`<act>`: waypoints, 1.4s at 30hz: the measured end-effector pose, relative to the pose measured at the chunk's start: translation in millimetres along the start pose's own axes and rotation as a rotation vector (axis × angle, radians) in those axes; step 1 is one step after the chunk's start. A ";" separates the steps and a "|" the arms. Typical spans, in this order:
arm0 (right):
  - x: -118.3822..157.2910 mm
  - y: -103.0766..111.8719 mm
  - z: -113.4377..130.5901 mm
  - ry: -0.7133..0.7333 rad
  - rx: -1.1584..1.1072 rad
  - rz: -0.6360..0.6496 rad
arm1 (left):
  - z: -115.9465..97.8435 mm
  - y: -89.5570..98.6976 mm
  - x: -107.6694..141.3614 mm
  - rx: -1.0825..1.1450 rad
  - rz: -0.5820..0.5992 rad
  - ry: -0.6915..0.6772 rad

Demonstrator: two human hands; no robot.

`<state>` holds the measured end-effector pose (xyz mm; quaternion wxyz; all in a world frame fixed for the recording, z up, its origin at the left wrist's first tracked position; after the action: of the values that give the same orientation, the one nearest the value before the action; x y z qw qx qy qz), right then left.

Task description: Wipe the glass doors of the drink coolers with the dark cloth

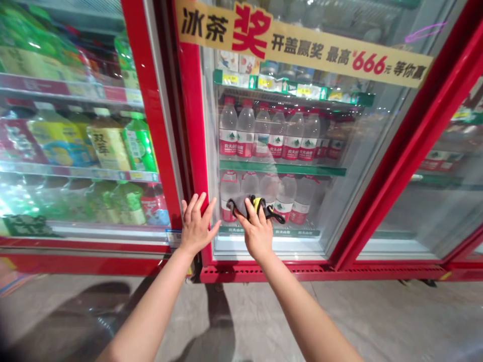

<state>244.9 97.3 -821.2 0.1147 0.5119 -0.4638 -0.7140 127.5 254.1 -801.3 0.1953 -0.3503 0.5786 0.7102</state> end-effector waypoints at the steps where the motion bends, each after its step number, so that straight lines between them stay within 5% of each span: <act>1: -2.5 3.5 -0.7 -0.060 -0.018 -0.017 | 2.7 1.2 0.7 -0.001 -0.009 0.003; 5: -31.8 14.2 23.0 -0.128 -0.034 -0.122 | 12.6 4.5 3.6 -0.015 -0.066 0.014; 8: -41.0 6.6 43.0 0.037 0.031 -0.114 | 16.6 3.0 6.8 -0.015 -0.086 -0.017; 12: -20.8 -5.5 34.9 0.249 0.089 -0.013 | 20.4 3.1 12.4 -0.053 -0.125 -0.063; 18: -34.8 12.3 38.5 -0.079 0.046 0.012 | 28.5 12.4 15.9 -0.071 -0.179 -0.060; 22: -43.8 7.7 63.4 0.020 0.080 -0.020 | 30.1 14.6 16.3 -0.051 -0.176 -0.031; 28: -16.8 -9.6 50.4 0.276 0.148 0.049 | 29.1 17.0 17.3 -0.042 -0.161 -0.022; 35: -51.7 21.9 63.6 0.146 0.098 -0.110 | 24.9 23.7 9.6 -0.050 -0.212 0.073; 39: -40.5 6.7 65.4 0.455 0.171 -0.067 | 30.1 27.1 9.4 -0.056 -0.263 0.076; 42: -50.5 15.5 63.6 0.649 0.219 -0.064 | 36.7 30.7 8.8 -0.060 -0.301 0.087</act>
<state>209.6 155.8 -774.6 0.1781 0.7359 -0.4606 -0.4633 90.6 280.3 -783.4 0.2638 -0.4693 0.5059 0.6739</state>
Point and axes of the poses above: each hand's wrist, its own x-axis away from the middle knuckle, its own y-axis out of the back of the hand, z = x × y, the point moved 3 cm from there along -x, towards the middle knuckle, and after that the axes turned 13 degrees about z, right-handed, at the moved point
